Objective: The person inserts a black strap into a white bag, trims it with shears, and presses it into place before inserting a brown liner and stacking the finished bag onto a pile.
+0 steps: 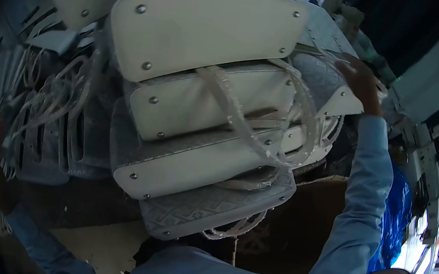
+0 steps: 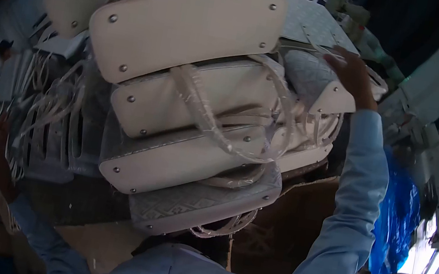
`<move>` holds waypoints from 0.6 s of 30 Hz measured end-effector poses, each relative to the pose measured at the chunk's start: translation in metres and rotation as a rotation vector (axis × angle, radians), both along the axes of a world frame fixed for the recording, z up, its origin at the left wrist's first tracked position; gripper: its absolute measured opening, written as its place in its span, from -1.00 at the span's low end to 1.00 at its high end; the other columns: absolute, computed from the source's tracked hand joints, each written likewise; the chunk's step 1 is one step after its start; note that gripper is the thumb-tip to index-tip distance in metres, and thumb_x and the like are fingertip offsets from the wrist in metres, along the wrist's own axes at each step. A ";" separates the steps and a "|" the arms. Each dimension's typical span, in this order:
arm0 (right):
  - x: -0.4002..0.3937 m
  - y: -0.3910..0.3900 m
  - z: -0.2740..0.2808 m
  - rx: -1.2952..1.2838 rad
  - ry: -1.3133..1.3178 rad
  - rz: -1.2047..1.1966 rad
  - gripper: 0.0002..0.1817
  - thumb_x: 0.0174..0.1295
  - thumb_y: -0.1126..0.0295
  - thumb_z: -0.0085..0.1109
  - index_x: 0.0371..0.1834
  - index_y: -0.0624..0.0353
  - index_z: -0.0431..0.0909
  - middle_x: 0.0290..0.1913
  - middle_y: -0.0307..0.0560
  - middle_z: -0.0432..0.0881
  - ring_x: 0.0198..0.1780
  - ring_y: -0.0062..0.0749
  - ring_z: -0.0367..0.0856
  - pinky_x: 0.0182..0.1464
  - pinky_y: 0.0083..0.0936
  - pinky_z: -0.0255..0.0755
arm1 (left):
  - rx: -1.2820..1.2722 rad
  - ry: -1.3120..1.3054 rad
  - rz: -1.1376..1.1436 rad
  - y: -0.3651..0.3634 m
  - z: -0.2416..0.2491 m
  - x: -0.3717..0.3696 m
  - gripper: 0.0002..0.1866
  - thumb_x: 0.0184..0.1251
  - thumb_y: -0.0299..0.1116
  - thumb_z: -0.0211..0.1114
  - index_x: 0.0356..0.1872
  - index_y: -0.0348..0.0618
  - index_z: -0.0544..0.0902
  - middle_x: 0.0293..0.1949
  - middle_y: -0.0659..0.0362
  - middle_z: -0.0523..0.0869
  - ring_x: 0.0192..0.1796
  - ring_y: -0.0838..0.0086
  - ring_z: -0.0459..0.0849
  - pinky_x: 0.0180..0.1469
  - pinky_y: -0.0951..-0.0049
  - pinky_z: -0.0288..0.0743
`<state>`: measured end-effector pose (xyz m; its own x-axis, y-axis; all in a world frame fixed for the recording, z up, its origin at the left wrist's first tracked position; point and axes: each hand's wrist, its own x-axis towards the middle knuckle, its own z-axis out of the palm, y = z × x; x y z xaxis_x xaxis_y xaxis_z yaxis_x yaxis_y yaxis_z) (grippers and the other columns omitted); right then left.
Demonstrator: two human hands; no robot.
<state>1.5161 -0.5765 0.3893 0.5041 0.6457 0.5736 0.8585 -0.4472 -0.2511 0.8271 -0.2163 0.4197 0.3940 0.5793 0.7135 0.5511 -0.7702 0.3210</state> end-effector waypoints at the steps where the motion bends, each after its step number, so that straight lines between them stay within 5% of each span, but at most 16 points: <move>1: 0.005 -0.003 0.007 0.141 -0.025 -0.009 -0.59 0.26 0.09 0.13 0.01 0.18 0.57 -0.01 0.08 0.63 -0.03 -0.16 0.62 0.00 -0.36 0.44 | -0.043 -0.021 0.100 -0.018 -0.001 0.004 -0.58 0.47 -0.09 -0.04 0.11 -0.14 0.55 0.10 0.07 0.59 0.15 0.26 0.56 0.21 0.25 0.44; 2: -0.009 -0.009 0.021 0.145 0.064 -0.123 -0.60 0.30 0.14 0.10 0.01 0.24 0.56 -0.01 0.09 0.63 0.00 -0.28 0.61 0.01 -0.44 0.42 | -0.096 -0.090 0.135 -0.027 -0.003 0.001 -0.59 0.45 -0.09 0.00 0.07 -0.16 0.58 0.05 0.06 0.62 0.12 0.28 0.58 0.18 0.28 0.45; 3: 0.048 -0.031 0.001 0.161 -0.360 0.034 -0.64 0.32 0.20 0.07 -0.01 0.27 0.57 -0.04 0.09 0.64 -0.01 -0.33 0.61 0.04 -0.47 0.41 | -0.148 -0.163 0.168 -0.037 -0.006 -0.002 -0.60 0.44 -0.09 0.04 0.04 -0.17 0.61 0.01 0.06 0.65 0.09 0.29 0.60 0.15 0.31 0.47; 5: 0.047 -0.053 0.007 0.067 -0.763 0.116 -0.69 0.39 0.35 -0.08 0.04 0.30 0.54 -0.01 0.02 0.63 0.02 -0.31 0.58 0.10 -0.47 0.41 | -0.241 -0.320 0.124 -0.041 -0.015 -0.015 -0.62 0.42 -0.11 0.09 -0.03 -0.20 0.64 -0.09 0.07 0.69 0.02 0.35 0.63 0.07 0.38 0.48; 6: 0.060 -0.056 -0.006 0.304 -0.256 0.174 -0.66 0.43 0.38 -0.18 0.06 0.34 0.52 0.02 0.03 0.61 0.07 -0.26 0.55 0.11 -0.42 0.43 | -0.277 -0.360 0.113 -0.052 -0.018 -0.028 -0.63 0.41 -0.13 0.10 -0.05 -0.21 0.65 -0.13 0.08 0.70 -0.02 0.38 0.64 0.04 0.41 0.48; 7: 0.099 -0.074 -0.019 0.192 -0.559 0.069 -0.64 0.44 0.35 -0.21 0.09 0.33 0.50 0.08 0.05 0.56 0.09 -0.23 0.54 0.15 -0.38 0.43 | -0.268 -0.351 0.204 -0.070 -0.021 -0.052 -0.63 0.41 -0.13 0.10 -0.05 -0.21 0.65 -0.13 0.08 0.70 -0.02 0.38 0.64 0.04 0.41 0.48; 10: 0.111 -0.116 -0.046 0.561 -0.435 -0.171 -0.60 0.43 0.30 -0.20 0.19 0.31 0.40 0.19 0.01 0.48 0.17 -0.25 0.48 0.23 -0.36 0.36 | -0.254 -0.228 0.410 -0.065 -0.038 -0.071 -0.64 0.42 -0.15 0.09 -0.07 -0.23 0.65 -0.14 0.09 0.71 -0.08 0.42 0.64 0.04 0.43 0.44; 11: 0.126 -0.143 -0.076 0.743 -0.054 -0.014 -0.63 0.43 0.25 -0.19 0.13 0.25 0.42 0.10 -0.02 0.50 0.08 -0.29 0.50 0.14 -0.35 0.38 | -0.403 -0.332 0.347 -0.050 -0.065 -0.102 -0.62 0.44 -0.14 0.05 -0.05 -0.22 0.65 -0.14 0.10 0.71 -0.06 0.41 0.64 0.08 0.44 0.43; 12: 0.141 -0.168 -0.106 1.087 0.376 0.226 -0.66 0.43 0.20 -0.17 0.06 0.19 0.45 0.02 -0.06 0.53 0.00 -0.33 0.51 0.06 -0.34 0.40 | -0.438 -0.770 0.189 -0.052 -0.086 -0.092 -0.72 0.41 -0.25 0.06 -0.15 -0.23 0.64 -0.23 0.07 0.68 -0.21 0.37 0.63 -0.12 0.39 0.52; 13: 0.154 -0.192 -0.132 1.434 0.686 0.351 -0.67 0.43 0.15 -0.15 -0.01 0.13 0.48 -0.07 -0.09 0.56 -0.08 -0.37 0.52 -0.02 -0.33 0.43 | -0.447 -0.726 0.229 -0.050 -0.103 -0.100 -0.71 0.41 -0.25 0.06 -0.15 -0.23 0.64 -0.23 0.07 0.68 -0.21 0.38 0.63 -0.13 0.39 0.52; 14: 0.126 -0.186 -0.131 1.356 0.698 0.348 -0.67 0.38 0.07 -0.05 -0.29 0.09 0.51 -0.41 -0.19 0.53 -0.38 -0.46 0.46 -0.30 -0.43 0.37 | -0.415 -0.587 0.313 -0.044 -0.107 -0.094 -0.71 0.41 -0.24 0.06 -0.15 -0.23 0.64 -0.24 0.08 0.68 -0.22 0.38 0.62 -0.13 0.39 0.52; 15: 0.065 -0.142 -0.106 1.717 0.690 -0.114 -0.64 0.33 0.02 0.02 -0.39 0.09 0.51 -0.52 -0.22 0.50 -0.50 -0.47 0.40 -0.45 -0.54 0.27 | -0.389 -0.496 0.392 -0.043 -0.112 -0.086 -0.71 0.41 -0.24 0.06 -0.16 -0.23 0.64 -0.24 0.08 0.68 -0.22 0.39 0.62 -0.14 0.40 0.51; 17: 0.045 -0.147 -0.131 1.406 0.626 -0.351 -0.55 0.30 -0.08 0.01 -0.29 0.14 0.53 -0.42 -0.23 0.57 -0.45 -0.48 0.46 -0.40 -0.49 0.34 | -0.393 -0.429 0.420 -0.044 -0.121 -0.052 -0.71 0.42 -0.23 0.05 -0.17 -0.23 0.64 -0.25 0.08 0.67 -0.23 0.39 0.62 -0.15 0.40 0.51; 18: 0.034 -0.144 -0.146 1.491 0.708 -0.365 -0.52 0.29 -0.11 0.00 -0.22 0.14 0.53 -0.38 -0.21 0.58 -0.40 -0.48 0.47 -0.34 -0.45 0.36 | -0.405 -0.407 0.412 -0.044 -0.126 -0.036 -0.71 0.42 -0.23 0.05 -0.17 -0.24 0.64 -0.26 0.08 0.67 -0.23 0.40 0.62 -0.15 0.41 0.51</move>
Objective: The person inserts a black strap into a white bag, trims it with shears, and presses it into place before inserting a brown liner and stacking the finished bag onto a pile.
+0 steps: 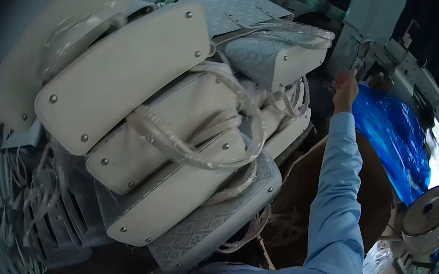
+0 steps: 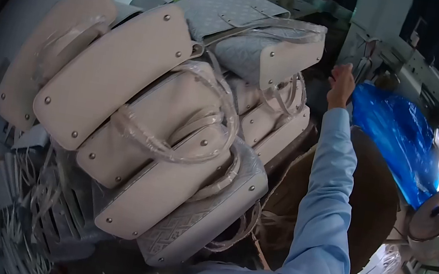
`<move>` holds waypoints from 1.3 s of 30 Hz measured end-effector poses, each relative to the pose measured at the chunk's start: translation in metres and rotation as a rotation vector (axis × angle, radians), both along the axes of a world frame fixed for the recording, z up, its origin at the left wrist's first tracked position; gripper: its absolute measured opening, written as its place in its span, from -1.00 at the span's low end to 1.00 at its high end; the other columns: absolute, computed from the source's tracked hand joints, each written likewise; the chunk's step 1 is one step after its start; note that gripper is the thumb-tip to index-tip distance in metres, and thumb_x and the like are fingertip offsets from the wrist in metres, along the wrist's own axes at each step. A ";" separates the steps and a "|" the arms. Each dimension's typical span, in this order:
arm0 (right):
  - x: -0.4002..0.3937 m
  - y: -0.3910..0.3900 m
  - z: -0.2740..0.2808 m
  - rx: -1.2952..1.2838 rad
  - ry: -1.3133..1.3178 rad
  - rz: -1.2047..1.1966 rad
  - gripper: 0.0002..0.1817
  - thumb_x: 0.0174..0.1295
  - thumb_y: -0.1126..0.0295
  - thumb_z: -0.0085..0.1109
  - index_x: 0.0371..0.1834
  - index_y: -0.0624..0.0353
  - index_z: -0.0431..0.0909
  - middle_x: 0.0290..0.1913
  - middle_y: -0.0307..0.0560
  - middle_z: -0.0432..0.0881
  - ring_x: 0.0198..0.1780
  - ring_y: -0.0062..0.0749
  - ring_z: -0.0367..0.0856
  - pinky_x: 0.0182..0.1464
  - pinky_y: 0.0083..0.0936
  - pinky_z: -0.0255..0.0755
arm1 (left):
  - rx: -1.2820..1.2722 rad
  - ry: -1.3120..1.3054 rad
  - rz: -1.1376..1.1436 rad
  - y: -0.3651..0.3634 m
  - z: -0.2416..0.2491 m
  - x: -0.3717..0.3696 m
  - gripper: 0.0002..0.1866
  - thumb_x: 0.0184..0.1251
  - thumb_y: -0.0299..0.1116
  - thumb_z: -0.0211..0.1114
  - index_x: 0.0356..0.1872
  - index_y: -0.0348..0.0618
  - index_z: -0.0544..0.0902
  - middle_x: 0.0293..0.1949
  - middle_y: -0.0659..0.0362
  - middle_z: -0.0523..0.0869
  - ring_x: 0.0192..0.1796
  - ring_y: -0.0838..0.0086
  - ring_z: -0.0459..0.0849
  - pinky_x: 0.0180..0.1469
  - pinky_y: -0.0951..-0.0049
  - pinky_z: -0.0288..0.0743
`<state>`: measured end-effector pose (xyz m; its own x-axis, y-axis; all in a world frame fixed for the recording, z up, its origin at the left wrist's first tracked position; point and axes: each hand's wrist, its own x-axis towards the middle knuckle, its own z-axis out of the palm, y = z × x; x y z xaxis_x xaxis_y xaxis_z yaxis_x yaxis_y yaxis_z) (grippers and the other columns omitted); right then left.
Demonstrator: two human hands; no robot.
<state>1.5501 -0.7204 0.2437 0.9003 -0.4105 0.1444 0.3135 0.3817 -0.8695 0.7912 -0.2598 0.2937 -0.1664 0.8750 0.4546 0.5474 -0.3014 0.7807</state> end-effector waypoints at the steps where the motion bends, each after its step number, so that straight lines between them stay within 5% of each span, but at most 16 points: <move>1: -0.002 0.002 -0.020 0.102 0.060 0.024 -0.48 0.27 -0.14 0.00 -0.15 0.15 0.53 -0.34 -0.19 0.59 -0.35 -0.47 0.49 -0.27 -0.41 0.38 | -0.017 0.012 -0.012 -0.001 -0.004 0.014 -0.71 0.42 -0.23 0.05 -0.17 -0.24 0.64 -0.26 0.09 0.67 -0.24 0.40 0.61 -0.16 0.41 0.50; 6: 0.025 -0.008 -0.083 0.205 0.263 0.136 -0.34 0.25 -0.21 -0.02 0.09 0.19 0.44 -0.11 -0.11 0.59 -0.17 -0.41 0.54 -0.15 -0.38 0.39 | -0.096 0.088 -0.095 0.008 -0.018 0.081 -0.70 0.42 -0.21 0.05 -0.19 -0.24 0.63 -0.28 0.10 0.66 -0.26 0.42 0.60 -0.18 0.42 0.49; 12: 0.128 -0.014 -0.025 -0.060 0.061 0.362 -0.17 0.28 -0.33 -0.29 0.37 0.14 0.19 0.22 -0.02 0.44 0.07 -0.27 0.49 0.04 -0.29 0.37 | -0.124 0.127 -0.021 0.020 -0.021 0.094 -0.68 0.43 -0.19 0.04 -0.22 -0.24 0.63 -0.31 0.11 0.65 -0.29 0.45 0.59 -0.21 0.44 0.47; 15: 0.155 0.022 -0.001 0.094 0.092 0.697 -0.24 0.35 -0.22 -0.36 0.43 0.11 0.08 0.34 0.04 0.29 0.30 -0.08 0.28 0.37 -0.15 0.04 | -0.143 0.150 0.049 0.023 -0.019 0.080 -0.68 0.43 -0.18 0.04 -0.23 -0.24 0.63 -0.32 0.12 0.65 -0.31 0.46 0.58 -0.22 0.45 0.46; 19: 0.250 0.049 -0.011 -0.095 -0.214 0.945 -0.40 0.36 -0.02 -0.20 0.33 0.13 0.22 0.26 -0.06 0.39 0.21 -0.21 0.39 0.25 -0.29 0.22 | -0.166 0.145 0.122 0.026 -0.024 0.061 -0.67 0.43 -0.17 0.04 -0.24 -0.25 0.62 -0.34 0.13 0.64 -0.32 0.48 0.57 -0.24 0.46 0.45; 23: 0.250 0.061 -0.046 -0.260 -0.381 1.095 -0.55 0.37 0.18 -0.03 0.24 0.15 0.36 0.18 -0.16 0.50 0.12 -0.34 0.51 0.13 -0.43 0.41 | -0.183 0.201 0.159 0.033 -0.023 0.051 -0.66 0.43 -0.16 0.03 -0.26 -0.25 0.62 -0.36 0.13 0.64 -0.34 0.49 0.56 -0.26 0.47 0.44; 26: 0.158 0.077 0.026 -0.032 0.047 0.944 -0.53 0.38 0.06 -0.06 0.18 0.16 0.43 0.12 -0.17 0.55 0.08 -0.42 0.53 0.08 -0.51 0.43 | -0.179 0.204 0.151 0.040 -0.032 0.050 -0.65 0.43 -0.15 0.03 -0.27 -0.25 0.62 -0.37 0.14 0.63 -0.36 0.51 0.55 -0.27 0.48 0.43; 32: 0.148 0.078 0.018 -0.113 0.086 0.957 -0.46 0.39 -0.04 -0.13 0.08 0.22 0.52 -0.01 -0.14 0.63 -0.04 -0.48 0.59 0.05 -0.54 0.43 | -0.132 0.198 0.124 0.056 -0.028 0.026 -0.63 0.44 -0.13 0.03 -0.30 -0.25 0.61 -0.40 0.15 0.62 -0.39 0.53 0.54 -0.30 0.50 0.42; 35: 0.147 0.077 0.002 -0.072 -0.104 0.810 -0.44 0.38 -0.07 -0.15 0.08 0.22 0.52 -0.02 -0.10 0.63 -0.06 -0.43 0.60 0.04 -0.53 0.43 | -0.134 0.186 0.089 0.074 -0.028 0.024 -0.62 0.44 -0.12 0.03 -0.31 -0.25 0.61 -0.42 0.16 0.62 -0.40 0.54 0.53 -0.32 0.51 0.41; 39: 0.144 0.061 -0.021 0.121 0.034 0.557 -0.36 0.35 -0.15 -0.17 0.07 0.26 0.50 -0.06 -0.06 0.64 -0.08 -0.35 0.60 0.02 -0.47 0.44 | -0.124 0.152 0.038 0.092 -0.021 0.025 -0.62 0.45 -0.12 0.02 -0.32 -0.25 0.61 -0.42 0.17 0.62 -0.41 0.55 0.53 -0.33 0.51 0.40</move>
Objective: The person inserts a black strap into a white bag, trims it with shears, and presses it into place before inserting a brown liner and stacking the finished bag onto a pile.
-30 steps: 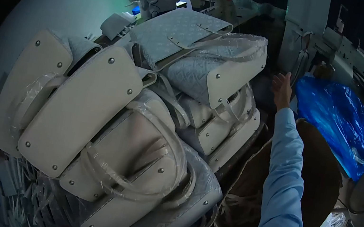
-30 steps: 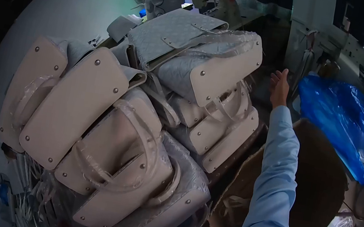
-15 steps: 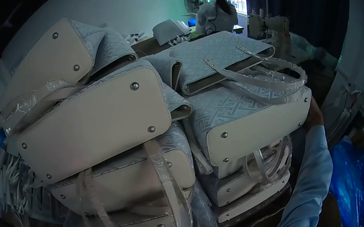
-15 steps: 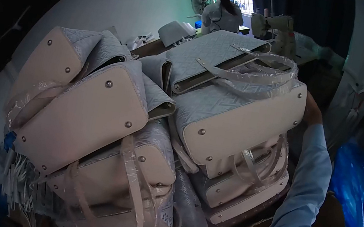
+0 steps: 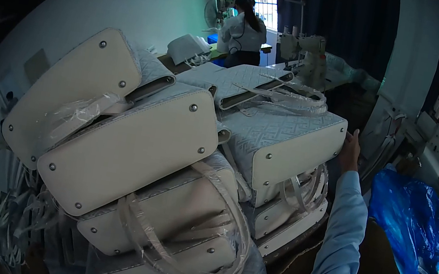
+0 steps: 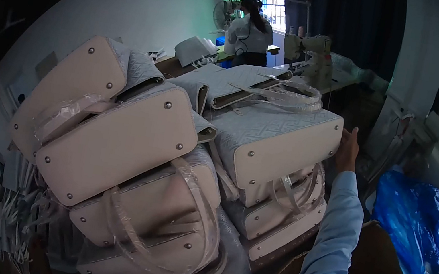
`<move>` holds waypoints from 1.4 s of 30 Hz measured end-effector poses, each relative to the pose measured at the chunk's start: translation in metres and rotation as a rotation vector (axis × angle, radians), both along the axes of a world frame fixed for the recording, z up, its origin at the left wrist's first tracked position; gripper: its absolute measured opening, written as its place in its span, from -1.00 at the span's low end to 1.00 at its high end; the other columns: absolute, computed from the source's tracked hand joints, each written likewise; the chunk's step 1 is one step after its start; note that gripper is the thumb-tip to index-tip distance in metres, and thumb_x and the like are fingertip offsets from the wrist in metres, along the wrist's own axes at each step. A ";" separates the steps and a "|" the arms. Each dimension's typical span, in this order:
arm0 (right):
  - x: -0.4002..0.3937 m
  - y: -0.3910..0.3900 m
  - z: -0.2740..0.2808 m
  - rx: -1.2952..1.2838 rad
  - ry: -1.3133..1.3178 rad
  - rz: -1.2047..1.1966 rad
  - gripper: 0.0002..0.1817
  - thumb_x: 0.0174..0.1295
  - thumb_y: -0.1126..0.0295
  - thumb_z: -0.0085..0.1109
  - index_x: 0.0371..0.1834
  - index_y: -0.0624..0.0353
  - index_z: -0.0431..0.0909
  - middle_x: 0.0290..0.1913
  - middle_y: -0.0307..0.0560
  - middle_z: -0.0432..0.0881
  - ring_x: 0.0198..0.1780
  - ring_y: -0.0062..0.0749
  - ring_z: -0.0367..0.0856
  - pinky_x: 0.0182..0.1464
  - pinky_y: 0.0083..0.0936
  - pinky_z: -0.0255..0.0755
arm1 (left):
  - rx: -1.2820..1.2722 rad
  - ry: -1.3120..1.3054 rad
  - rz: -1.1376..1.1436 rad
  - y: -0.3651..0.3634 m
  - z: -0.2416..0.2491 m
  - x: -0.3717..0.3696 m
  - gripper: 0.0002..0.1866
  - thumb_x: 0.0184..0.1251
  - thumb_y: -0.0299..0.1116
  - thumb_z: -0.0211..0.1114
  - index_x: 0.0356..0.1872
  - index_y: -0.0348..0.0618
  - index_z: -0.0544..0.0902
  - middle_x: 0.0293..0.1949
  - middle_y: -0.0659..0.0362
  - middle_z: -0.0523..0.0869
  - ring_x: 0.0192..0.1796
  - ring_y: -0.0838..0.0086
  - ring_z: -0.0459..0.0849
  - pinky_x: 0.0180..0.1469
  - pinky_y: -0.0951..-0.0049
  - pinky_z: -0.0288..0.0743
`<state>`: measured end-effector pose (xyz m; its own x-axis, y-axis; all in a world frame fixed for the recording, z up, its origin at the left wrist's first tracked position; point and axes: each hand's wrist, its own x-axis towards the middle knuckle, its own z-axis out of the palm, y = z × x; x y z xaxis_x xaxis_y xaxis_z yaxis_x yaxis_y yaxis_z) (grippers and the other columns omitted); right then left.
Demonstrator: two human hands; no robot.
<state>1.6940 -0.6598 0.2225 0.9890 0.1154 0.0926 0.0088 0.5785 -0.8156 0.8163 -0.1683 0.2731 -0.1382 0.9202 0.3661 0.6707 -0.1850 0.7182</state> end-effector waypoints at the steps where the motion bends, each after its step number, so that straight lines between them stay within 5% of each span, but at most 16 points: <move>1: -0.005 -0.007 -0.006 0.137 0.055 -0.052 -0.34 0.34 -0.17 -0.17 0.09 0.28 0.47 -0.08 -0.06 0.64 -0.08 -0.35 0.60 0.01 -0.44 0.44 | -0.007 -0.009 -0.015 -0.002 0.009 0.003 -0.62 0.45 -0.13 0.02 -0.32 -0.25 0.61 -0.41 0.17 0.62 -0.40 0.55 0.54 -0.32 0.51 0.41; 5: -0.078 -0.044 -0.059 0.087 0.034 -0.255 -0.38 0.34 -0.15 -0.14 -0.01 0.23 0.54 -0.13 -0.06 0.67 -0.13 -0.34 0.62 -0.08 -0.40 0.45 | 0.079 -0.060 -0.090 -0.021 0.016 0.002 -0.64 0.47 -0.16 -0.01 -0.27 -0.23 0.64 -0.35 0.17 0.64 -0.36 0.56 0.55 -0.28 0.49 0.45; 10: -0.222 -0.127 -0.168 0.207 0.228 -0.109 -0.57 0.34 -0.03 -0.05 -0.05 0.09 0.51 -0.10 -0.17 0.60 -0.06 -0.32 0.54 -0.04 -0.37 0.38 | 0.102 -0.147 -0.295 -0.025 0.017 -0.045 -0.58 0.47 -0.07 -0.04 -0.09 -0.22 0.63 -0.22 0.09 0.69 -0.17 0.45 0.64 -0.09 0.43 0.50; 11: -0.246 -0.155 -0.191 0.305 -0.006 0.174 -0.63 0.36 0.03 -0.06 -0.08 0.09 0.51 -0.10 -0.19 0.58 -0.08 -0.36 0.51 -0.06 -0.38 0.38 | 0.071 -0.184 -0.312 -0.017 0.007 -0.059 -0.60 0.47 -0.10 -0.02 -0.11 -0.22 0.64 -0.23 0.11 0.69 -0.17 0.46 0.64 -0.09 0.44 0.49; 12: -0.290 -0.160 -0.177 0.265 0.194 -0.130 -0.65 0.38 0.06 -0.08 -0.10 0.11 0.51 -0.10 -0.20 0.57 -0.09 -0.38 0.49 -0.05 -0.41 0.37 | 0.048 -0.222 -0.300 -0.007 -0.003 -0.079 -0.62 0.47 -0.13 0.00 -0.13 -0.23 0.64 -0.24 0.13 0.69 -0.18 0.47 0.63 -0.08 0.46 0.48; 13: -0.311 -0.183 -0.180 0.296 -0.134 0.215 -0.64 0.40 0.09 -0.12 -0.09 0.14 0.52 -0.08 -0.18 0.58 -0.07 -0.38 0.49 -0.05 -0.41 0.39 | 0.092 -0.327 -0.259 -0.026 0.006 -0.065 -0.66 0.45 -0.18 0.04 -0.18 -0.25 0.65 -0.26 0.15 0.69 -0.21 0.48 0.63 -0.10 0.47 0.48; 15: -0.351 -0.219 -0.159 0.274 -0.210 0.210 -0.60 0.41 0.10 -0.13 0.04 0.18 0.49 -0.05 -0.08 0.59 -0.06 -0.42 0.53 -0.06 -0.45 0.46 | 0.084 -0.376 -0.377 -0.069 0.046 -0.048 -0.69 0.43 -0.23 0.07 -0.22 -0.29 0.64 -0.30 0.13 0.69 -0.25 0.49 0.61 -0.11 0.46 0.47; 16: -0.396 -0.181 -0.105 -0.018 -0.242 -0.216 -0.60 0.41 0.15 -0.12 0.11 0.22 0.43 -0.09 -0.05 0.60 -0.05 -0.41 0.54 -0.05 -0.46 0.47 | 0.092 -0.400 -0.584 -0.078 0.057 -0.056 -0.71 0.42 -0.26 0.09 -0.17 -0.30 0.63 -0.27 0.09 0.70 -0.19 0.49 0.63 -0.08 0.47 0.48; 18: -0.477 -0.145 -0.022 0.224 -0.267 0.365 -0.51 0.41 0.08 -0.17 0.12 0.32 0.36 0.05 0.02 0.51 0.06 -0.33 0.47 0.09 -0.39 0.36 | -0.023 -0.634 -0.948 -0.081 0.040 -0.080 -0.75 0.35 -0.33 0.20 -0.06 -0.28 0.60 -0.21 0.06 0.71 -0.13 0.43 0.68 -0.12 0.47 0.56; 22: -0.665 0.061 0.086 0.008 -0.730 0.771 -0.51 0.35 0.17 -0.03 0.21 0.30 0.30 -0.18 0.04 0.55 -0.18 -0.33 0.53 -0.12 -0.44 0.44 | -0.258 -0.389 -1.255 -0.098 -0.013 -0.123 -0.80 0.29 -0.44 0.24 -0.11 -0.26 0.62 -0.15 0.03 0.69 -0.14 0.40 0.68 -0.15 0.45 0.53; 26: -0.821 0.220 0.097 0.254 -0.858 1.122 -0.46 0.17 0.39 0.16 0.24 0.25 0.31 -0.34 0.08 0.63 -0.45 -0.35 0.61 -0.38 -0.37 0.54 | -0.509 -0.220 -1.204 -0.123 -0.074 -0.193 -0.77 0.30 -0.35 0.23 -0.08 -0.22 0.62 -0.17 0.06 0.69 -0.14 0.34 0.68 -0.13 0.41 0.52; 30: -0.905 0.277 0.122 0.436 -0.880 1.519 -0.54 0.16 0.42 0.16 0.15 0.25 0.36 -0.34 0.08 0.63 -0.42 -0.34 0.62 -0.36 -0.38 0.54 | -0.568 -0.088 -0.965 -0.123 -0.086 -0.257 -0.72 0.33 -0.27 0.20 -0.06 -0.22 0.61 -0.16 0.06 0.70 -0.13 0.29 0.67 -0.05 0.37 0.50; 36: -0.938 0.316 0.141 0.538 -0.946 1.787 -0.64 0.14 0.47 0.16 0.02 0.26 0.43 -0.33 0.08 0.63 -0.38 -0.32 0.63 -0.32 -0.40 0.53 | -0.713 -0.135 -0.612 -0.129 -0.074 -0.306 -0.72 0.32 -0.28 0.21 -0.04 -0.20 0.61 -0.17 0.07 0.70 -0.11 0.37 0.66 -0.02 0.42 0.50; 42: -0.959 0.372 0.141 0.549 -0.978 1.809 -0.75 0.12 0.52 0.16 -0.11 0.26 0.50 -0.33 0.07 0.63 -0.34 -0.31 0.64 -0.29 -0.42 0.53 | -0.755 -0.264 -0.413 -0.107 -0.096 -0.371 -0.70 0.30 -0.30 0.23 -0.03 -0.25 0.60 -0.19 0.10 0.70 -0.14 0.44 0.65 -0.03 0.45 0.49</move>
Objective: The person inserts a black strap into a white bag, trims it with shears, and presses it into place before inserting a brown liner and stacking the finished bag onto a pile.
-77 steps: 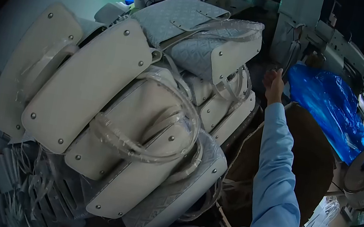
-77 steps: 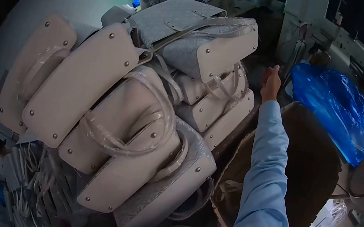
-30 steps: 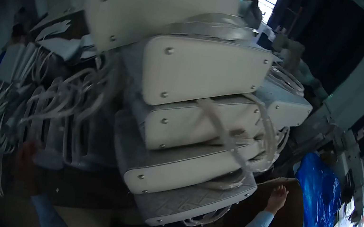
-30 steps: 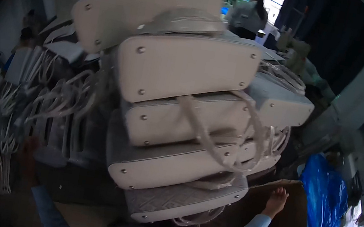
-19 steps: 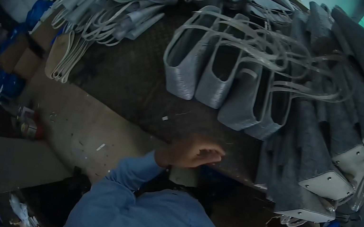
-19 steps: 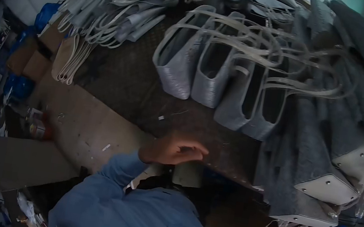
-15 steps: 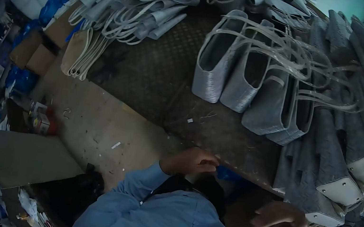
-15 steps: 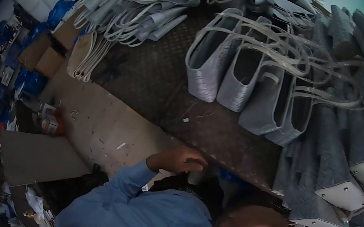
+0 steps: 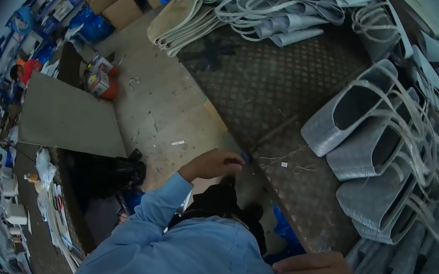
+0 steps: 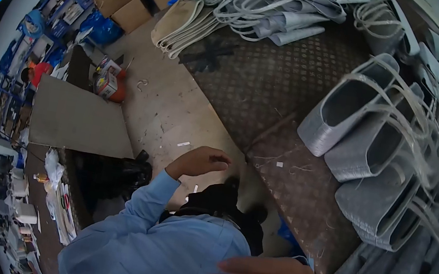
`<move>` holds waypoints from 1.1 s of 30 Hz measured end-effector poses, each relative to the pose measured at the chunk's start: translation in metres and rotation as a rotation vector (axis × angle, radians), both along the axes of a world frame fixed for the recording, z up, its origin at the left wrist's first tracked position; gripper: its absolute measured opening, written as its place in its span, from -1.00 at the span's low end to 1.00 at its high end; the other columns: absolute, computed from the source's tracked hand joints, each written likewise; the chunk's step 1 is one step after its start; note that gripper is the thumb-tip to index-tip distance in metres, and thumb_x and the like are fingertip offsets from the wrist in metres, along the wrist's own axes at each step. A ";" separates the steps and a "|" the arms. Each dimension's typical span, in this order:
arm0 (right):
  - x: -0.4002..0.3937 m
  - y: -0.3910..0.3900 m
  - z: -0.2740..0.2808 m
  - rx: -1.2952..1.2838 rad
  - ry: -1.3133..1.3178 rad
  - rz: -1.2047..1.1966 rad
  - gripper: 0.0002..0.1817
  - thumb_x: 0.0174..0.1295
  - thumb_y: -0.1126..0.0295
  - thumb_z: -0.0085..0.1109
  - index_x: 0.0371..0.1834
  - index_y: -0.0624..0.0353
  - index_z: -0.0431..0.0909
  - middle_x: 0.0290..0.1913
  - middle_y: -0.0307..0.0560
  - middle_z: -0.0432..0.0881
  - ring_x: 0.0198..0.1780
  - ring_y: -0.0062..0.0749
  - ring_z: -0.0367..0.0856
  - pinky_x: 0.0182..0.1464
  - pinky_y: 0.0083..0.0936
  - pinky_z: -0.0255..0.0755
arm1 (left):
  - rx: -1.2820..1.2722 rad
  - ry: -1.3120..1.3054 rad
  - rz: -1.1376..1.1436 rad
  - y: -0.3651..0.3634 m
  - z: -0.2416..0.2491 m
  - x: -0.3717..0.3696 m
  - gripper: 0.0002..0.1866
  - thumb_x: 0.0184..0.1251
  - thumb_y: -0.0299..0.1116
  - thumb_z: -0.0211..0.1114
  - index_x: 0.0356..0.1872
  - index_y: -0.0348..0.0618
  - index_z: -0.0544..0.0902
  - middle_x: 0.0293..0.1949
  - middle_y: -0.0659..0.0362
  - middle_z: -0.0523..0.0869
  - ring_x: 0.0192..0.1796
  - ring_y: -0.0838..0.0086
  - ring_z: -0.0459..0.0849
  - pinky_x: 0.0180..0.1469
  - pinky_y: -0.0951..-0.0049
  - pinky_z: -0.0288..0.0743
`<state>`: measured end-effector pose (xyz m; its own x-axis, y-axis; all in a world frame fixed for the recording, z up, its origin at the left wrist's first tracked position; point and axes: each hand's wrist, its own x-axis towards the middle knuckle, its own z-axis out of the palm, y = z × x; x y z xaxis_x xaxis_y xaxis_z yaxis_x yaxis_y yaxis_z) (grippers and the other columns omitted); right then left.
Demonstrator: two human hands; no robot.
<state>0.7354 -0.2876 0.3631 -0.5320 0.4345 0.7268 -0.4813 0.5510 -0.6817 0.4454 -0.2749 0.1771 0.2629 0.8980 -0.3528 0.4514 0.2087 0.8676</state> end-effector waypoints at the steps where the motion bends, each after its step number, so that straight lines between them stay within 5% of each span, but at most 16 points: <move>1: -0.008 0.010 -0.005 -0.008 -0.001 -0.039 -0.77 0.11 0.53 0.16 -0.13 0.26 0.51 -0.33 0.07 0.63 -0.33 -0.30 0.64 -0.28 -0.42 0.53 | 0.006 -0.007 0.021 0.011 -0.005 -0.017 -0.70 0.30 -0.30 0.23 -0.03 -0.25 0.60 -0.19 0.10 0.70 -0.14 0.44 0.65 -0.03 0.45 0.49; 4: -0.044 0.041 -0.046 0.004 -0.017 -0.239 -0.77 0.06 0.53 0.18 -0.19 0.28 0.50 -0.47 -0.07 0.61 -0.47 -0.39 0.59 -0.39 -0.56 0.46 | 0.124 0.061 0.114 0.054 -0.034 -0.084 -0.70 0.29 -0.26 0.20 -0.08 -0.25 0.62 -0.18 0.03 0.69 -0.16 0.33 0.65 -0.06 0.38 0.49; 6: -0.075 0.053 -0.071 -0.698 -0.125 -0.660 -0.88 0.04 0.50 0.23 -0.39 0.24 0.48 -0.53 -0.07 0.59 -0.51 -0.43 0.54 -0.37 -0.61 0.40 | 0.230 0.075 0.363 0.088 -0.080 -0.141 -0.72 0.29 -0.28 0.20 -0.12 -0.27 0.63 -0.21 0.01 0.70 -0.17 0.30 0.65 -0.07 0.35 0.50; 9: -0.095 0.077 -0.147 -0.998 -0.488 -0.597 -0.86 0.12 0.45 0.22 -0.41 0.28 0.47 -0.45 -0.11 0.60 -0.41 -0.50 0.55 -0.30 -0.58 0.42 | 0.254 0.107 0.559 0.145 -0.088 -0.215 -0.72 0.28 -0.29 0.21 -0.13 -0.28 0.64 -0.26 0.00 0.70 -0.16 0.30 0.66 -0.08 0.33 0.50; 12: -0.135 0.089 -0.239 -0.707 -0.812 -0.692 -0.82 0.19 0.37 0.18 -0.43 0.28 0.50 -0.48 -0.09 0.61 -0.43 -0.50 0.55 -0.34 -0.59 0.40 | 0.392 0.178 0.677 0.212 -0.111 -0.305 -0.75 0.27 -0.36 0.22 -0.14 -0.32 0.63 -0.28 0.06 0.71 -0.28 0.43 0.66 -0.20 0.44 0.51; 14: -0.178 0.102 -0.244 -1.102 -0.936 -0.779 -0.72 0.26 0.27 0.09 -0.43 0.31 0.52 -0.51 -0.07 0.62 -0.46 -0.51 0.55 -0.37 -0.59 0.41 | 0.374 0.256 0.788 0.246 -0.099 -0.362 -0.74 0.27 -0.33 0.21 -0.13 -0.30 0.63 -0.26 0.02 0.69 -0.23 0.33 0.65 -0.15 0.37 0.51; 17: -0.228 0.117 -0.278 -1.253 -0.724 -0.812 -0.66 0.30 0.23 0.03 -0.38 0.35 0.54 -0.51 -0.05 0.63 -0.45 -0.47 0.59 -0.40 -0.58 0.44 | 0.562 0.551 1.039 0.291 -0.115 -0.460 -0.74 0.26 -0.36 0.18 -0.09 -0.27 0.60 -0.23 -0.05 0.66 -0.19 0.14 0.64 -0.09 0.22 0.49; 19: -0.267 0.147 -0.264 -1.198 -0.808 -0.806 -0.67 0.30 0.23 0.03 -0.36 0.34 0.54 -0.51 -0.05 0.63 -0.43 -0.45 0.61 -0.40 -0.56 0.46 | 0.674 0.768 1.176 0.309 -0.128 -0.524 -0.72 0.19 -0.47 0.19 -0.06 -0.27 0.58 -0.13 -0.09 0.63 -0.08 0.08 0.61 -0.02 0.18 0.45; 23: -0.298 0.181 -0.273 -0.994 -0.947 -0.729 -0.68 0.30 0.23 0.04 -0.28 0.34 0.55 -0.44 0.00 0.66 -0.37 -0.38 0.66 -0.33 -0.51 0.49 | 0.564 0.795 0.841 0.329 -0.128 -0.592 -0.58 0.11 -0.56 0.19 0.07 -0.23 0.50 0.02 -0.13 0.56 0.04 0.00 0.54 0.07 0.20 0.42; 25: -0.309 0.213 -0.268 -0.866 -1.077 -0.725 -0.69 0.30 0.23 0.05 -0.26 0.33 0.55 -0.40 0.01 0.67 -0.35 -0.37 0.66 -0.30 -0.50 0.50 | 0.466 1.240 0.558 0.326 -0.155 -0.617 -0.42 0.04 -0.62 0.19 0.19 -0.17 0.39 0.17 -0.15 0.45 0.16 0.00 0.45 0.16 0.19 0.38; 27: -0.340 0.244 -0.259 -0.738 -1.204 -0.672 -0.70 0.29 0.24 0.06 -0.23 0.32 0.56 -0.37 0.02 0.67 -0.34 -0.36 0.66 -0.27 -0.50 0.50 | 0.386 1.275 0.398 0.328 -0.134 -0.628 -0.33 0.02 -0.65 0.17 0.27 -0.09 0.31 0.24 -0.12 0.39 0.26 0.06 0.38 0.22 0.16 0.33; 29: -0.388 0.286 -0.243 -0.703 -1.139 -0.585 -0.71 0.28 0.24 0.09 -0.14 0.27 0.56 -0.30 0.02 0.67 -0.28 -0.34 0.67 -0.21 -0.48 0.50 | 0.117 0.752 0.207 0.328 -0.124 -0.642 -0.38 0.06 -0.60 0.13 0.25 -0.11 0.33 0.27 -0.08 0.35 0.28 0.06 0.34 0.26 0.14 0.28; 33: -0.522 0.368 -0.249 -0.539 -0.858 -0.296 -0.61 0.23 0.32 0.17 0.12 0.14 0.46 -0.08 0.05 0.62 -0.07 -0.20 0.62 -0.05 -0.37 0.48 | 0.472 0.839 0.111 0.318 -0.121 -0.655 -0.33 0.08 -0.55 0.14 0.31 -0.07 0.26 0.27 -0.10 0.34 0.22 -0.07 0.37 0.26 0.12 0.28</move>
<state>0.2138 0.0807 0.1145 -0.5964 0.7843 -0.1705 0.3822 0.0907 -0.9196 -0.2098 0.0431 0.0561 -0.0050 0.9999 0.0164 0.9608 0.0002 0.2773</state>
